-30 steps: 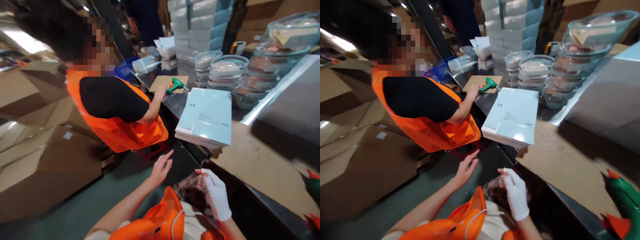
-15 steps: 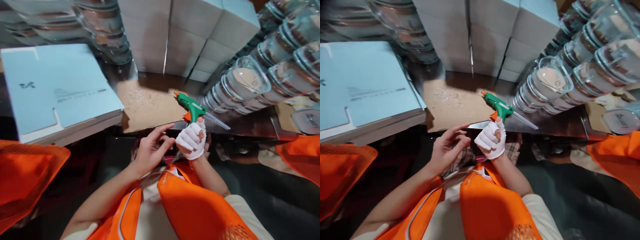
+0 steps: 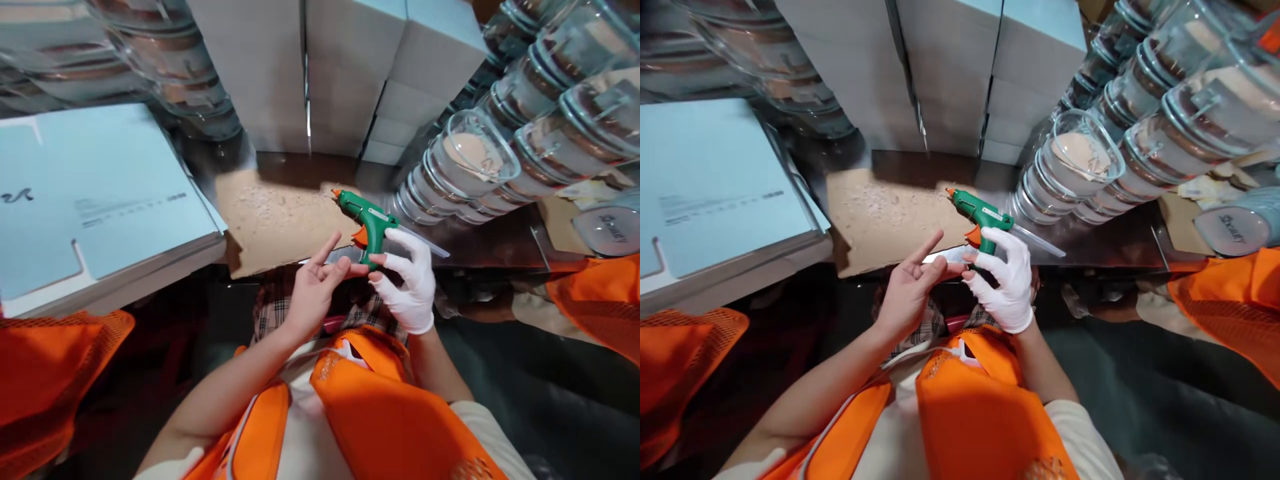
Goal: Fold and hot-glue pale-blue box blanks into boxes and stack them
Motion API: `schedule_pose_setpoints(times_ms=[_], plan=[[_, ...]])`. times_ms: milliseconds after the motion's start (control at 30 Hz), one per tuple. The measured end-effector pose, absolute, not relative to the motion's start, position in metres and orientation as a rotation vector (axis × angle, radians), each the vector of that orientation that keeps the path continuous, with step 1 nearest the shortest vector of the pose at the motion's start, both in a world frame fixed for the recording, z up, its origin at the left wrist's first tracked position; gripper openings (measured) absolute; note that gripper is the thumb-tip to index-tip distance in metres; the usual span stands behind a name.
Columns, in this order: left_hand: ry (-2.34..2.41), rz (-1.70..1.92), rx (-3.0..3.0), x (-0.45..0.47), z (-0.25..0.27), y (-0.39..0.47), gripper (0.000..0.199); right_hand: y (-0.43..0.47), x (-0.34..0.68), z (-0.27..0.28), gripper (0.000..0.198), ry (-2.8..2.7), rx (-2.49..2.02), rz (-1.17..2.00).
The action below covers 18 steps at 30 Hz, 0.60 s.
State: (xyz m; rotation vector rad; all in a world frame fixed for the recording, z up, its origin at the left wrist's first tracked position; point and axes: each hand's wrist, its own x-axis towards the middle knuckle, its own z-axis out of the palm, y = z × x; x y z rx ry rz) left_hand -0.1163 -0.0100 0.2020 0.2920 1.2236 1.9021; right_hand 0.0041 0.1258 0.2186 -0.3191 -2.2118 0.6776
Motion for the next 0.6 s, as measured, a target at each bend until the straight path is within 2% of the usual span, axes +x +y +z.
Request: schedule_pose_setpoints(times_ms=[67,233,433,600], plan=[[1.275,1.909,0.338,-0.116,0.203,-0.012,0.111,0.128,0.003,0.225,0.009,-2.271,-0.271,0.563],[1.414,1.922,0.405,-0.117,0.2,-0.017,0.109,0.126,-0.015,0.224,0.012,-2.437,-0.203,0.579],[1.437,1.92,0.399,-0.123,0.193,-0.025,0.105,0.122,-0.036,0.222,0.003,-2.463,-0.051,0.52],[1.392,1.901,0.398,-0.126,0.189,-0.043,0.099,0.113,-0.044,0.22,0.006,-2.403,-0.04,0.724]])
